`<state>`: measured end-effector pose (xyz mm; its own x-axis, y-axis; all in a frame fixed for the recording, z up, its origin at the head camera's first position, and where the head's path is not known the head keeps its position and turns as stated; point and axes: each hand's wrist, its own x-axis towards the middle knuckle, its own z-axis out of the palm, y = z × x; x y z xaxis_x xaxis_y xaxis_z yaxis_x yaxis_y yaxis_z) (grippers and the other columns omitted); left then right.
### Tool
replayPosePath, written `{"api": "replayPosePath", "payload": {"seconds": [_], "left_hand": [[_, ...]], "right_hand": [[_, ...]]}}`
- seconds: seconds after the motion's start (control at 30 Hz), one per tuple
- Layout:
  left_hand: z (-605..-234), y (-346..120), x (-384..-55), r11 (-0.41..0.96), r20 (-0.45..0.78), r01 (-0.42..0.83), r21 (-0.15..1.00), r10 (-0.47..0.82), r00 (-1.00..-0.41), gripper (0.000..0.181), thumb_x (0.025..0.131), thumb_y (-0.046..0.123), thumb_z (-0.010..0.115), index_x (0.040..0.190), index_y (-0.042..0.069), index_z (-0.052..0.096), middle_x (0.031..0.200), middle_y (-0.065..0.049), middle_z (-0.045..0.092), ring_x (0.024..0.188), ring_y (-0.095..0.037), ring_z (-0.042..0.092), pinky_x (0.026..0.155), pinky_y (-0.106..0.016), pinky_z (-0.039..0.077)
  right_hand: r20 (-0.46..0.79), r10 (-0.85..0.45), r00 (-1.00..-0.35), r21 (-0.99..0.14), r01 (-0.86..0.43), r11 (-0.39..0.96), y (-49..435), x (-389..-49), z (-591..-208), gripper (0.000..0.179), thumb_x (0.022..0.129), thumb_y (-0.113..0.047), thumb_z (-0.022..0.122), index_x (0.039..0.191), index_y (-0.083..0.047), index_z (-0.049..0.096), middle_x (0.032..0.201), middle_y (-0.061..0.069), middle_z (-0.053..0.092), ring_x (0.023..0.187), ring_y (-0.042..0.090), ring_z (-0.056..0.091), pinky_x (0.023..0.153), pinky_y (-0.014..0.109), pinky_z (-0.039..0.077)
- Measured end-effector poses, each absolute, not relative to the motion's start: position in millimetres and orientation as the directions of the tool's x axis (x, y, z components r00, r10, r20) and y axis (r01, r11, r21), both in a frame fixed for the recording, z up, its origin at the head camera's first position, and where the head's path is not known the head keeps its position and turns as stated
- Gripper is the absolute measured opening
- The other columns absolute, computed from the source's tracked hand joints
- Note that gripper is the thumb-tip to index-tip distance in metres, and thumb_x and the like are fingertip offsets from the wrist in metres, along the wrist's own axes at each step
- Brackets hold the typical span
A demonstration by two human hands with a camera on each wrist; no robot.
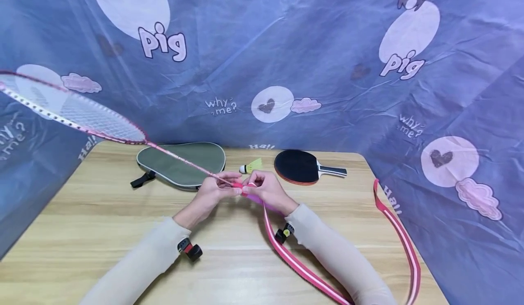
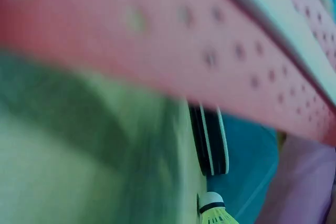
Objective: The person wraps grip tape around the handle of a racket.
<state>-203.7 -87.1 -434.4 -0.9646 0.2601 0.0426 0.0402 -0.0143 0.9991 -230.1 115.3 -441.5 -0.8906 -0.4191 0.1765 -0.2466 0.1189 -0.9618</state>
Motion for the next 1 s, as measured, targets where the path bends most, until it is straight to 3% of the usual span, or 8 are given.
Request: {"api": "replayPosePath", "payload": {"seconds": [0.07, 0.13, 0.3, 0.5, 0.73, 1.0], "left_hand": [[-435.0, -81.3, -201.0, 0.080, 0.067, 0.083, 0.993, 0.192, -0.979, 0.049, 0.080, 0.015, 0.084, 0.124, 0.002, 0.068, 0.117, -0.018, 0.073, 0.096, -0.011, 0.070, 0.088, -0.021, 0.055], [-435.1, -77.8, -199.5, 0.192, 0.097, 0.122, 0.974, 0.136, -0.986, 0.043, 0.079, 0.023, 0.087, 0.116, 0.007, 0.072, 0.109, -0.013, 0.077, 0.093, -0.012, 0.071, 0.084, -0.021, 0.056], [-435.7, -77.0, -199.1, 0.325, 0.138, 0.167, 0.931, 0.110, -0.984, 0.031, 0.077, 0.029, 0.088, 0.101, 0.012, 0.078, 0.097, -0.005, 0.080, 0.085, -0.013, 0.072, 0.077, -0.022, 0.054], [-437.2, -78.4, -200.6, 0.325, 0.101, 0.144, 0.935, 0.147, -0.984, 0.024, 0.079, 0.021, 0.086, 0.100, 0.013, 0.078, 0.097, -0.005, 0.080, 0.085, -0.011, 0.072, 0.075, -0.022, 0.055], [-437.5, -79.1, -200.2, 0.260, 0.094, 0.138, 0.956, 0.175, -0.980, 0.026, 0.078, 0.016, 0.087, 0.100, 0.008, 0.078, 0.100, -0.007, 0.079, 0.089, -0.013, 0.071, 0.081, -0.025, 0.055], [-436.9, -80.1, -199.5, 0.177, 0.088, 0.130, 0.976, 0.228, -0.970, 0.025, 0.079, 0.009, 0.082, 0.103, 0.005, 0.075, 0.100, -0.009, 0.078, 0.092, -0.014, 0.067, 0.089, -0.030, 0.051]], "right_hand": [[0.207, -0.384, -0.900, -0.954, -0.272, 0.123, 115.2, -228.4, -441.9, 0.022, 0.084, 0.002, 0.076, 0.074, -0.001, 0.056, 0.093, 0.018, 0.075, 0.084, 0.011, 0.070, 0.075, 0.020, 0.056], [0.227, -0.364, -0.903, -0.949, -0.289, 0.124, 115.5, -226.4, -441.9, 0.021, 0.084, 0.002, 0.076, 0.075, 0.000, 0.057, 0.095, 0.021, 0.075, 0.083, 0.010, 0.070, 0.073, 0.019, 0.055], [0.202, -0.370, -0.907, -0.956, -0.265, 0.129, 120.3, -224.0, -439.6, 0.018, 0.082, -0.002, 0.079, 0.077, 0.000, 0.061, 0.090, 0.013, 0.077, 0.078, 0.008, 0.069, 0.068, 0.018, 0.052], [0.106, -0.431, -0.896, -0.935, -0.237, 0.262, 131.0, -229.8, -435.6, 0.013, 0.083, -0.013, 0.082, 0.083, -0.005, 0.072, 0.082, -0.002, 0.076, 0.071, 0.005, 0.063, 0.062, 0.018, 0.048], [0.059, -0.553, -0.831, -0.812, -0.362, 0.458, 141.9, -240.5, -420.2, 0.007, 0.085, -0.023, 0.080, 0.079, -0.020, 0.076, 0.072, -0.008, 0.073, 0.065, 0.005, 0.055, 0.059, 0.019, 0.040], [0.051, -0.572, -0.818, -0.882, -0.306, 0.359, 145.7, -244.4, -421.0, 0.009, 0.088, -0.011, 0.075, 0.081, -0.007, 0.074, 0.070, -0.006, 0.068, 0.061, 0.006, 0.057, 0.055, 0.019, 0.046]]}}
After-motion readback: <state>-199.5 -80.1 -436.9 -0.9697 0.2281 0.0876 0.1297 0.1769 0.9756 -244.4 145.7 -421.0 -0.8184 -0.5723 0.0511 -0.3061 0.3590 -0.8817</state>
